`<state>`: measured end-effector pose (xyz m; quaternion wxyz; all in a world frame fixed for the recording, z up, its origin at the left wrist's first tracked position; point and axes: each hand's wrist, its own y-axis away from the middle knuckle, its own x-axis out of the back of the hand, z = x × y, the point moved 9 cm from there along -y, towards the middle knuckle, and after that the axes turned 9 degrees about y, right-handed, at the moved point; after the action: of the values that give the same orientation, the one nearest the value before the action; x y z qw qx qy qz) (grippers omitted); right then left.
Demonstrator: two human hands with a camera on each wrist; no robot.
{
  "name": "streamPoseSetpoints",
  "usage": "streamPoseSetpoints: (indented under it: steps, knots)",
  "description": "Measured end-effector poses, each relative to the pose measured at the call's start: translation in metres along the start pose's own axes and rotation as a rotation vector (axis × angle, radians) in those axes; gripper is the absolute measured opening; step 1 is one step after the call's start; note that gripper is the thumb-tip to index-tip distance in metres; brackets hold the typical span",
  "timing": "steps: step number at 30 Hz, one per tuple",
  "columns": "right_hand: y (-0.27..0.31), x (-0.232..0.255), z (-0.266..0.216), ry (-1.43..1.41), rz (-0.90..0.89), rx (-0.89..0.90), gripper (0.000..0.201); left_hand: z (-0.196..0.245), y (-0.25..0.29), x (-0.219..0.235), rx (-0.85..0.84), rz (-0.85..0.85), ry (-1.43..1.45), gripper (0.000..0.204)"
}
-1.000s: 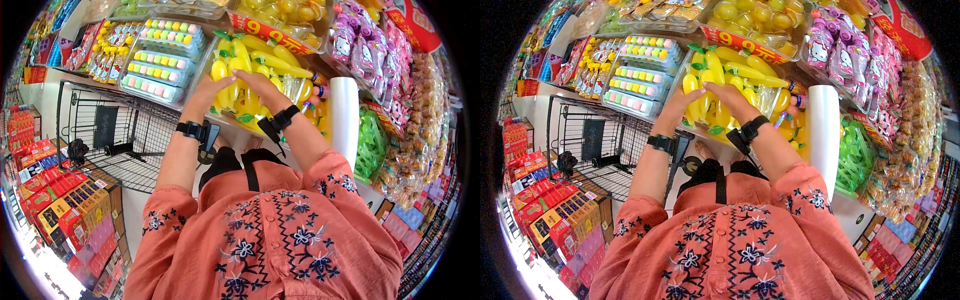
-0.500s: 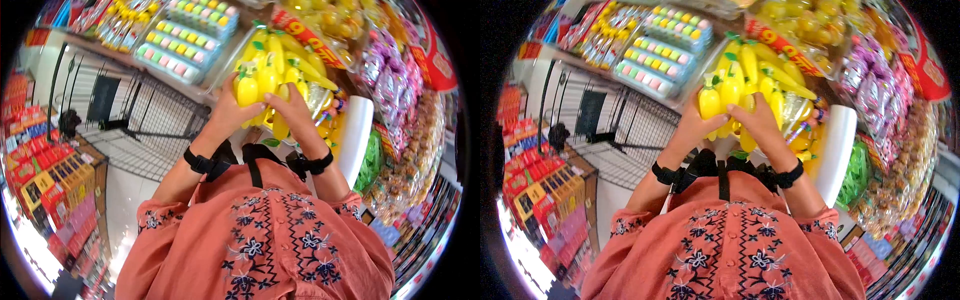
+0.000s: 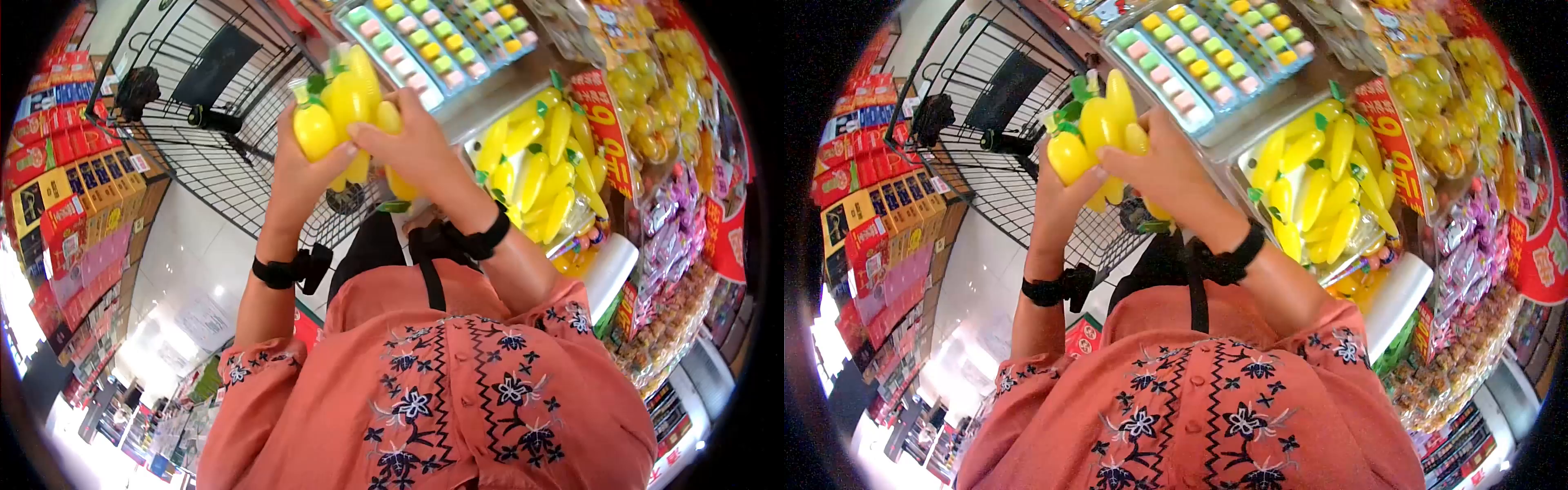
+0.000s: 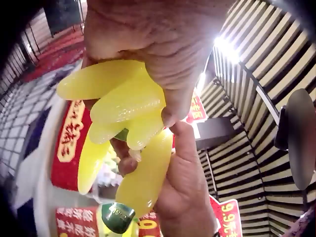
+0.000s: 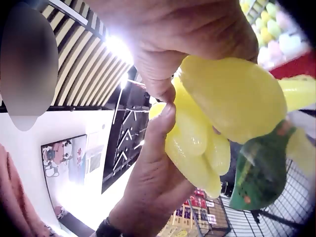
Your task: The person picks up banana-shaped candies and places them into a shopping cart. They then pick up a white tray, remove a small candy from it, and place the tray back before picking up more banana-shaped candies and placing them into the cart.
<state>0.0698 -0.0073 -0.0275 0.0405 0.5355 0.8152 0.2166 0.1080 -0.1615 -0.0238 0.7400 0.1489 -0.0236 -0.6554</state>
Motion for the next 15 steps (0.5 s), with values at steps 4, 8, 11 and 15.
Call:
streamPoseSetpoints:
  steps: [4,8,11,15]
  knots:
    - [-0.036,-0.061,0.018,0.034,-0.101,-0.078,0.057,-0.029,-0.001,0.063,0.078,0.085,-0.024,0.081]
    - [-0.072,-0.119,0.089,0.008,-0.187,-0.165,0.062,-0.102,0.001,0.116,0.158,0.156,0.021,0.080]
    - [-0.091,-0.146,0.133,-0.050,-0.229,-0.213,0.065,-0.157,-0.005,0.144,0.228,0.182,0.017,0.077]
    - [-0.111,-0.168,0.190,-0.046,-0.261,-0.353,0.069,-0.226,-0.014,0.168,0.308,0.195,-0.064,0.073]
